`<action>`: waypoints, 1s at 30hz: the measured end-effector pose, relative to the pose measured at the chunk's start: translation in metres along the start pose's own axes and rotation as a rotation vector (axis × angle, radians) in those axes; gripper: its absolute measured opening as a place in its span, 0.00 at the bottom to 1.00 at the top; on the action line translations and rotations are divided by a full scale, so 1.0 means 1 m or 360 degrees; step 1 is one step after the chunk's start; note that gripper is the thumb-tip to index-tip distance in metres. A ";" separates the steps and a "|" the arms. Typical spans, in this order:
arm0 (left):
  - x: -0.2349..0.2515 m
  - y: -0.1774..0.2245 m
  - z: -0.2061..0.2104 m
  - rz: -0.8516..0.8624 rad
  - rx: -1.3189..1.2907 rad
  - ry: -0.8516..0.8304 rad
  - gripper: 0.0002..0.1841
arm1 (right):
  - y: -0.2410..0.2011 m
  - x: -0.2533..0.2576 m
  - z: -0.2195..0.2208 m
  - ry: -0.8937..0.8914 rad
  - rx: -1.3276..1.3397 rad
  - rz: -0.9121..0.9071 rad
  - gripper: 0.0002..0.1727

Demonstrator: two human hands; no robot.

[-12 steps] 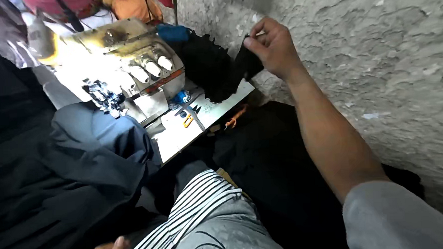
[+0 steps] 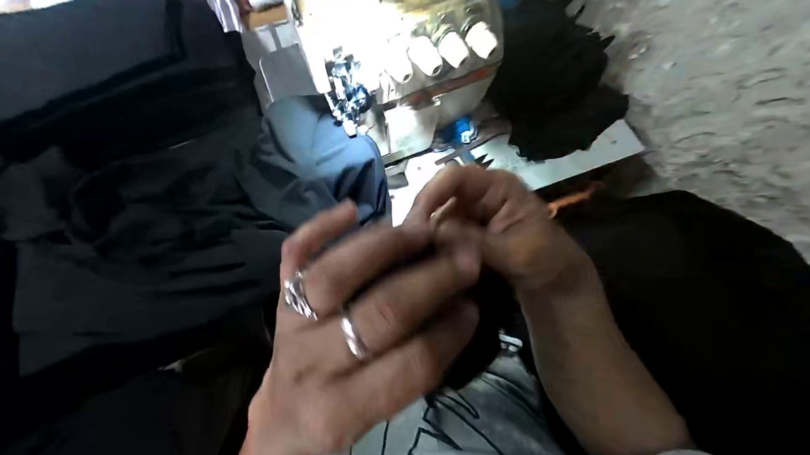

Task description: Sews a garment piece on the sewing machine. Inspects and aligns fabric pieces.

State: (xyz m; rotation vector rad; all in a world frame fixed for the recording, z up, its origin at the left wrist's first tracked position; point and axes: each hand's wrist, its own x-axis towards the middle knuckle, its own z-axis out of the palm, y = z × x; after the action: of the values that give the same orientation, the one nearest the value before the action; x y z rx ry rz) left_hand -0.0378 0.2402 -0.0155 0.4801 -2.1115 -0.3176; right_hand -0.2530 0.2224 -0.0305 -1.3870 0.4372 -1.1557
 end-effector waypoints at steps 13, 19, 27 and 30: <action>-0.010 -0.066 -0.027 -0.1097 0.0259 0.0096 0.08 | 0.073 -0.027 0.029 0.0228 -0.0368 0.0470 0.10; -0.041 -0.097 -0.043 -0.1468 0.0148 0.0251 0.05 | 0.075 -0.025 -0.001 0.0866 -0.0283 0.0607 0.09; -0.076 -0.101 -0.020 -0.1506 0.0430 0.0518 0.14 | 0.086 -0.038 -0.009 0.1320 -0.0821 0.0429 0.11; -0.083 -0.106 -0.029 -0.1447 0.0624 0.0401 0.15 | 0.078 -0.057 -0.013 0.1250 -0.1473 0.0398 0.13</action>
State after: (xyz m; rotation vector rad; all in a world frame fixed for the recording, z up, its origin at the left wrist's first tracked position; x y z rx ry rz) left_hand 0.0511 0.1815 -0.1029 1.6225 -1.5907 -0.3216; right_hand -0.2596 0.2456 -0.1253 -1.4987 1.8285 -1.3125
